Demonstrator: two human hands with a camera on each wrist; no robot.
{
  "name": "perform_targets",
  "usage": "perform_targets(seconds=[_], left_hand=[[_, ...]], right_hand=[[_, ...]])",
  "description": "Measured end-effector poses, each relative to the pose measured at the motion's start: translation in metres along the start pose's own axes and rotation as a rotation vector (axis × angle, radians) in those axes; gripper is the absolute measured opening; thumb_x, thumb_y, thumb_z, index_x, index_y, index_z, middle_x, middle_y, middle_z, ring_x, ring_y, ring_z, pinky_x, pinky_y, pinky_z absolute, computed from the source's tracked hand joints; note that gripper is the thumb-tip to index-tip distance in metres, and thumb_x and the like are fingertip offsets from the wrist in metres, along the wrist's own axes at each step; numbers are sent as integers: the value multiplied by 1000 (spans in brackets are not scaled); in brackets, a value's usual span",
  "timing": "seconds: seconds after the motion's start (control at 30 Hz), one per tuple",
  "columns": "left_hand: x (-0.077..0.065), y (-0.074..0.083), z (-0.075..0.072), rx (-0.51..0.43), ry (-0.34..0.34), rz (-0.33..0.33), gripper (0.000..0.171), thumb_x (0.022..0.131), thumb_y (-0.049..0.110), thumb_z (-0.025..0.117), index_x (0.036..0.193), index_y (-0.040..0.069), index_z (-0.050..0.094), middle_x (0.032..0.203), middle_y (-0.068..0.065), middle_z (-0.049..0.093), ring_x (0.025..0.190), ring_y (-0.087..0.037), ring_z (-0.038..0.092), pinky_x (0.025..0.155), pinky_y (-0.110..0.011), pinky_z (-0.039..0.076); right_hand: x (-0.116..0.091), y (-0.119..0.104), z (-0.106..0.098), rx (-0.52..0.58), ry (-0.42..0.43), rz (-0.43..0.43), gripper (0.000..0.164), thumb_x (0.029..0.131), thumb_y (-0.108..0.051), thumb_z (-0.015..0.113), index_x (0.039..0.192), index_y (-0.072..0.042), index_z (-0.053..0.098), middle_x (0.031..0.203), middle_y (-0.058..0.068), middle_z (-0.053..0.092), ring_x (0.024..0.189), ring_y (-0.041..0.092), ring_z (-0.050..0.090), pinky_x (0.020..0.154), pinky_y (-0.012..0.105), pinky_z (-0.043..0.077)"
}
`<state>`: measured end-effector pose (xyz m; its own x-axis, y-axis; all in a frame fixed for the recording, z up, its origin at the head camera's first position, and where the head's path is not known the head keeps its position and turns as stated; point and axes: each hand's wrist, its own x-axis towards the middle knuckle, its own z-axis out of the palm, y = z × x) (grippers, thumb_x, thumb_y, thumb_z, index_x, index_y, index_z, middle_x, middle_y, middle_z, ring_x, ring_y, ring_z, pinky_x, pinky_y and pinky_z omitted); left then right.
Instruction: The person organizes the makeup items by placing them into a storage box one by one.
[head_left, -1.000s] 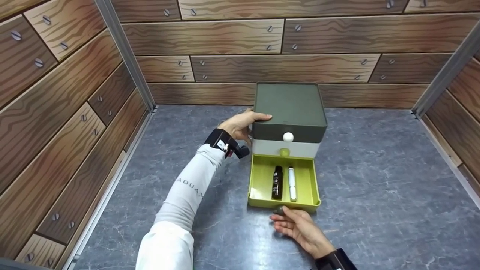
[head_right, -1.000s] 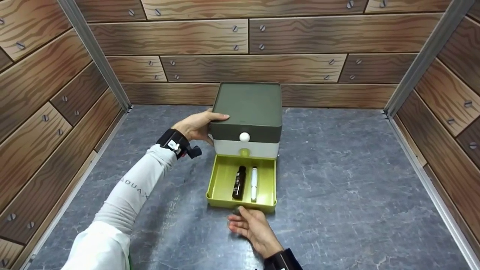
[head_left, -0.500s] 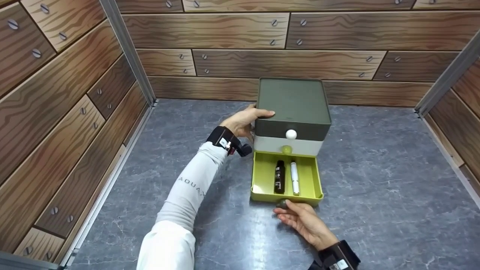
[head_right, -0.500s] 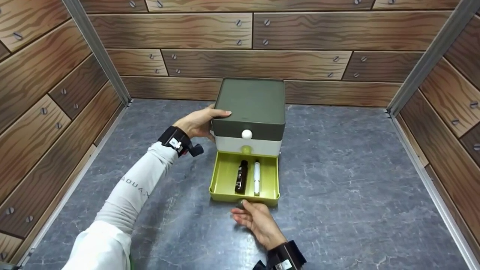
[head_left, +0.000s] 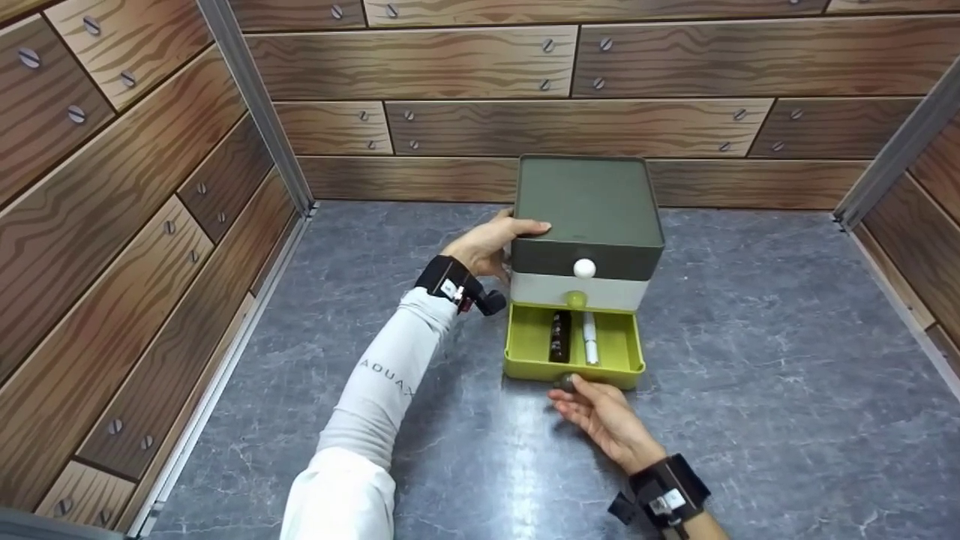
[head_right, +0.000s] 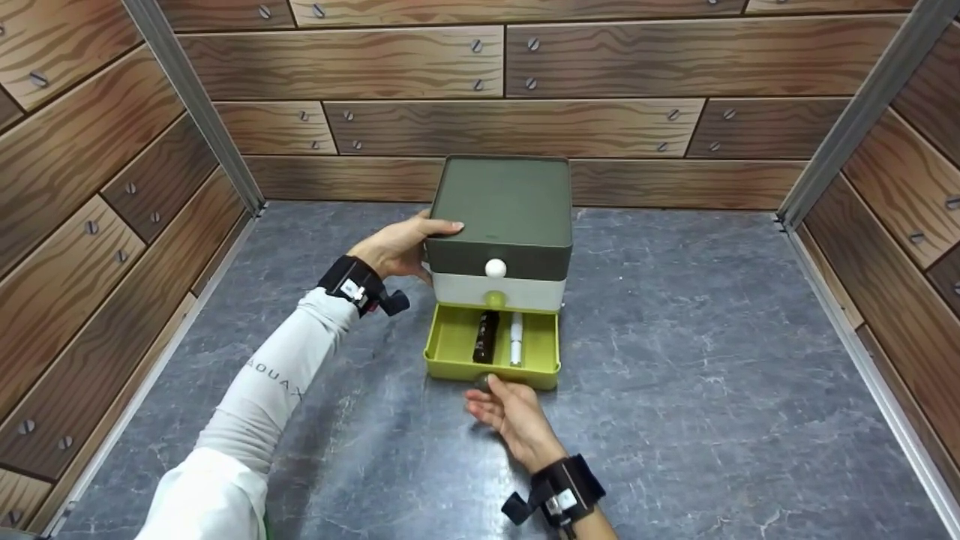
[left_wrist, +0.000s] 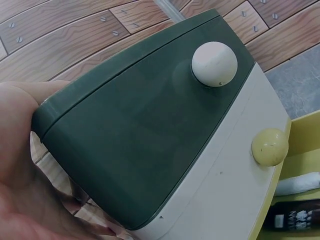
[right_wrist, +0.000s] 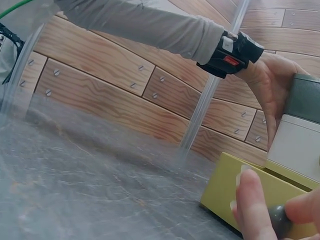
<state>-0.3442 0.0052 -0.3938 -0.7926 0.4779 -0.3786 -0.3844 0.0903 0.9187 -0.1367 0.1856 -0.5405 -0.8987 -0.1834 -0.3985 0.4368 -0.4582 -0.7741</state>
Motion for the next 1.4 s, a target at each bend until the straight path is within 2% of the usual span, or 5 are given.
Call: perform_targets(seconds=[0.27,0.6,0.77,1.07,1.4], left_hand=[[-1,-1,-1,-15,12,-19,86,83,35,75,148,32,20,142,-15,43,127,-39,49,92,-80,37],[-2,-1,-7,-18,27,-5,90,83,37,75,151,31,17,145,-15,39,135,-43,38,94,-82,35],[-1,-1,-7,-20,33,-19,95,82,37,76,153,31,13,149,-16,35,134,-43,41,96,-81,34],[-3,1,-4,-19,20,-29,92,83,35,76,152,32,14,155,-14,25,133,-48,42,97,-81,34],[-2,-1,-2,-25,16,-16,90,83,36,76,151,31,18,155,-12,29,137,-48,38,98,-82,30]], right_hand=[[16,-10,0,22,5,-22,30,104,-17,47,123,5,45,95,12,74,81,13,72,81,20,59],[38,-21,3,41,2,-25,23,105,-18,44,116,2,46,93,12,74,79,14,72,80,20,60],[48,-28,2,93,13,-19,19,105,-17,44,112,1,47,93,14,73,81,16,72,79,21,60],[65,-38,-1,172,12,-32,18,105,-15,44,112,1,47,90,15,73,79,18,72,78,22,60],[74,-41,-6,170,4,-57,18,104,-17,44,112,0,45,92,15,72,84,22,73,83,24,60]])
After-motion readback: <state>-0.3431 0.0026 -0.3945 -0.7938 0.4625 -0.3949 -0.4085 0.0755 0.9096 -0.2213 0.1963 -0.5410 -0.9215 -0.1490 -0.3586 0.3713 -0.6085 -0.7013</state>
